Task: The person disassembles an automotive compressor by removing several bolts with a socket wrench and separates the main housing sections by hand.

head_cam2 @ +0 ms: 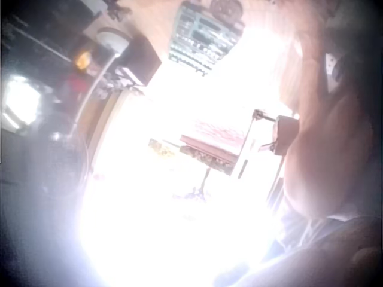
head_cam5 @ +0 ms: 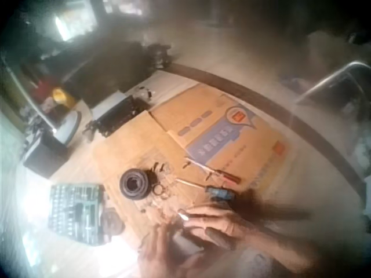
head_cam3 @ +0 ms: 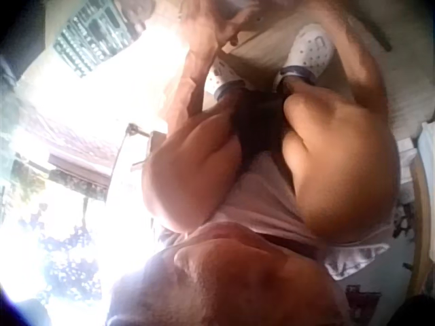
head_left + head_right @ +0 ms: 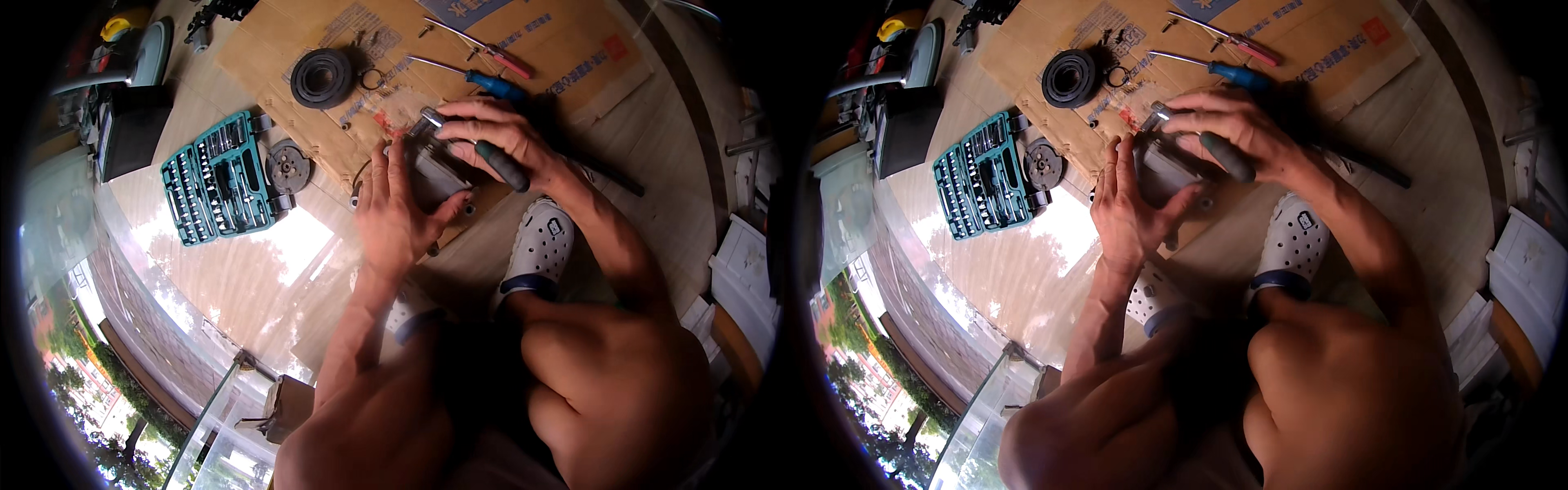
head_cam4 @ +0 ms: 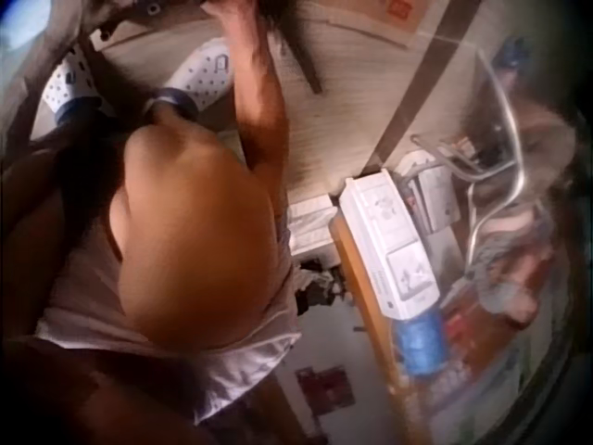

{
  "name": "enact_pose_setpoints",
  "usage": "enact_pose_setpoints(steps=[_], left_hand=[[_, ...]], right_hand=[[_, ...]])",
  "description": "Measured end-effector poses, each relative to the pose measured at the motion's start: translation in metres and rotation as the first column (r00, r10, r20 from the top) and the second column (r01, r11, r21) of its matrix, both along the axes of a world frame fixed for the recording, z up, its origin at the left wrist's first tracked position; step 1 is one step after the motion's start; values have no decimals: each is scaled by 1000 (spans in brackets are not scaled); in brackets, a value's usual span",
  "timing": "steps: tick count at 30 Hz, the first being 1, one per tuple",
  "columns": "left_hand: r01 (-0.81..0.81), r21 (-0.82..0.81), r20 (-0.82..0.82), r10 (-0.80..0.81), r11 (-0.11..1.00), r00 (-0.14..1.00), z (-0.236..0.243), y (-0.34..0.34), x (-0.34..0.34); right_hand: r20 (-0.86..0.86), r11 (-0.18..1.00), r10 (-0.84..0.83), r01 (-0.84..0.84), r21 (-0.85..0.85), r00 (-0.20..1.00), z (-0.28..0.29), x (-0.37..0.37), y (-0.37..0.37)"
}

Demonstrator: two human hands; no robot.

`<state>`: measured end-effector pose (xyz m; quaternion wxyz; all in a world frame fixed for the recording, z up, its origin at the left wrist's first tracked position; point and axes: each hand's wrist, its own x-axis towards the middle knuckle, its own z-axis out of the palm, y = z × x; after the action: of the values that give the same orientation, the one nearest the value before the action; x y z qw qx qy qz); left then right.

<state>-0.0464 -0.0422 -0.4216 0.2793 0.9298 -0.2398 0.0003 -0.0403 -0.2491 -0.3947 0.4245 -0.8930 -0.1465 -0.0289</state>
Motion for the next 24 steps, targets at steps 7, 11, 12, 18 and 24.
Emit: enact_pose_setpoints(steps=[7, 11, 12, 18, 24], left_hand=[[2, -4, 11, -2, 1000, 1000, -2, -2, 0], [-6, 2, 0, 6, 1000, 1000, 0, -3, 0], [-6, 6, -15, 6, 1000, 1000, 2, -5, 0], [-10, 45, 31, 9, 999, 999, 6, 2, 2], [-1, 23, 17, 1, 1000, 1000, 1, -6, -1]], right_hand=[[-27, 999, -34, 33, -28, 999, -3, 17, -3], [-91, 997, -52, 47, -58, 995, -6, 43, 0], [-94, 997, -54, 48, -64, 994, -6, 43, 0], [-17, 1000, -18, 17, -22, 1000, 2, 11, 7], [10, 999, -12, 13, -51, 1000, 3, -14, 3]])
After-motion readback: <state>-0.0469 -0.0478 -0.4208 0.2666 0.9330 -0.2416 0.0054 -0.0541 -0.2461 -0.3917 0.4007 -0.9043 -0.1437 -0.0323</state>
